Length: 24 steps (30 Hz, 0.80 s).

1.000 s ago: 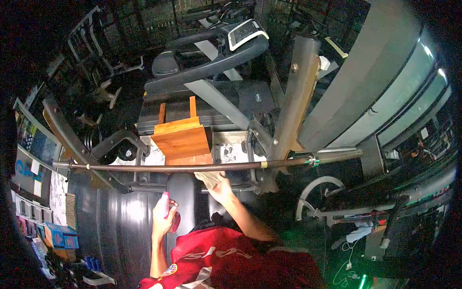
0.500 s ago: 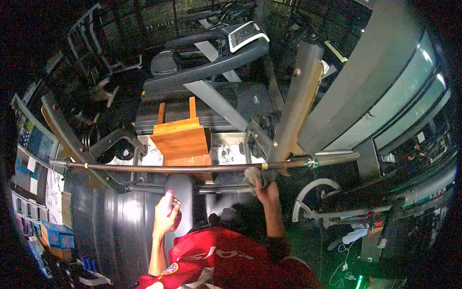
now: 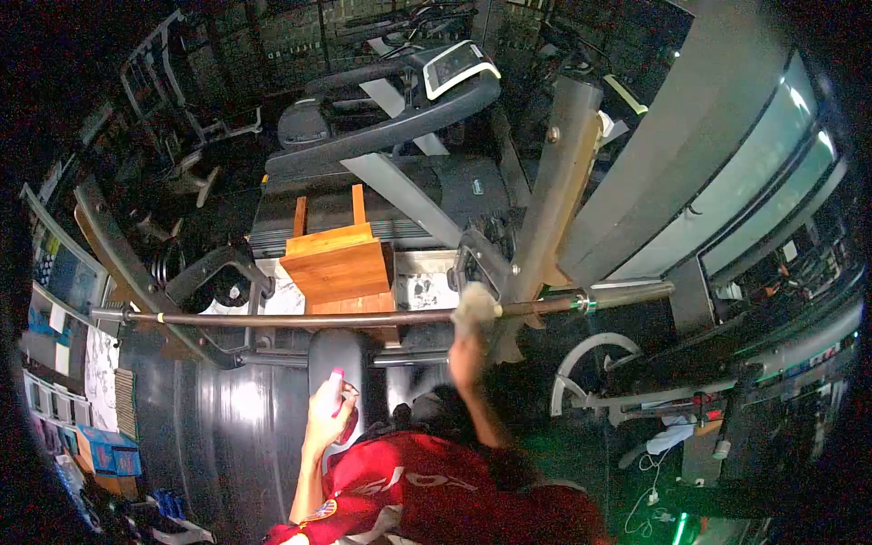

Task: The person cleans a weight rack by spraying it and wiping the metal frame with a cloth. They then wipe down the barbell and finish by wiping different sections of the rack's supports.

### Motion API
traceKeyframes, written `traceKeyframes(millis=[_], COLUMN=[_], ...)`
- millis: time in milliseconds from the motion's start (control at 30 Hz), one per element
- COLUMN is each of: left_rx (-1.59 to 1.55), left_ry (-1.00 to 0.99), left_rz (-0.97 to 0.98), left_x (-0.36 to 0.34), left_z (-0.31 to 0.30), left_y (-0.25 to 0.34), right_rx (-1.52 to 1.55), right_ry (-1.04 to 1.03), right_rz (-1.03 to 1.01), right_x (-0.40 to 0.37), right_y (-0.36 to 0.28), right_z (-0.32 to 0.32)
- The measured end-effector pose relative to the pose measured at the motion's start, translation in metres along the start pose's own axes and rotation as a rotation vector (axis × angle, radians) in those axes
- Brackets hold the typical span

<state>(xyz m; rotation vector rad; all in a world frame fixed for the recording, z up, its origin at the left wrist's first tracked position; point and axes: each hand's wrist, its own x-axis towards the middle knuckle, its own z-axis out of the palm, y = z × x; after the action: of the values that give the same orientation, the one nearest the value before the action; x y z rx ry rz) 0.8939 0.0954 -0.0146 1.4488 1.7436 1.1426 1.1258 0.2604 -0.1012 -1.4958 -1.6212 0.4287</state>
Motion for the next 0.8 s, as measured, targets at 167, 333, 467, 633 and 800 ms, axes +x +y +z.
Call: traceKeyframes(millis=[167,333,467,633,800], left_rx=[-0.043,-0.113,-0.144,-0.018,-0.001], left_ry=[0.000,-0.031,0.017,0.133,0.124], left_rz=[0.025,-0.031,-0.061,0.072,0.021], left_x=[0.001,0.006,0.005,-0.005,-0.013], left_z=[0.003,0.004,0.000,0.000,-0.001], left_y=[0.009,0.017,0.020,-0.002,-0.004], right_rx=[0.289,0.718,0.701,0.067,-0.404], right_ry=[-0.031,-0.276,-0.370,-0.056,-0.569], right_rz=[0.060,0.086,0.606,0.005,-0.381], right_x=[-0.033,-0.062,-0.037,0.049,0.107], right_y=[-0.056,-0.059,-0.056,-0.030,0.013], right_z=[0.031,0.065,0.022,-0.039,-0.044])
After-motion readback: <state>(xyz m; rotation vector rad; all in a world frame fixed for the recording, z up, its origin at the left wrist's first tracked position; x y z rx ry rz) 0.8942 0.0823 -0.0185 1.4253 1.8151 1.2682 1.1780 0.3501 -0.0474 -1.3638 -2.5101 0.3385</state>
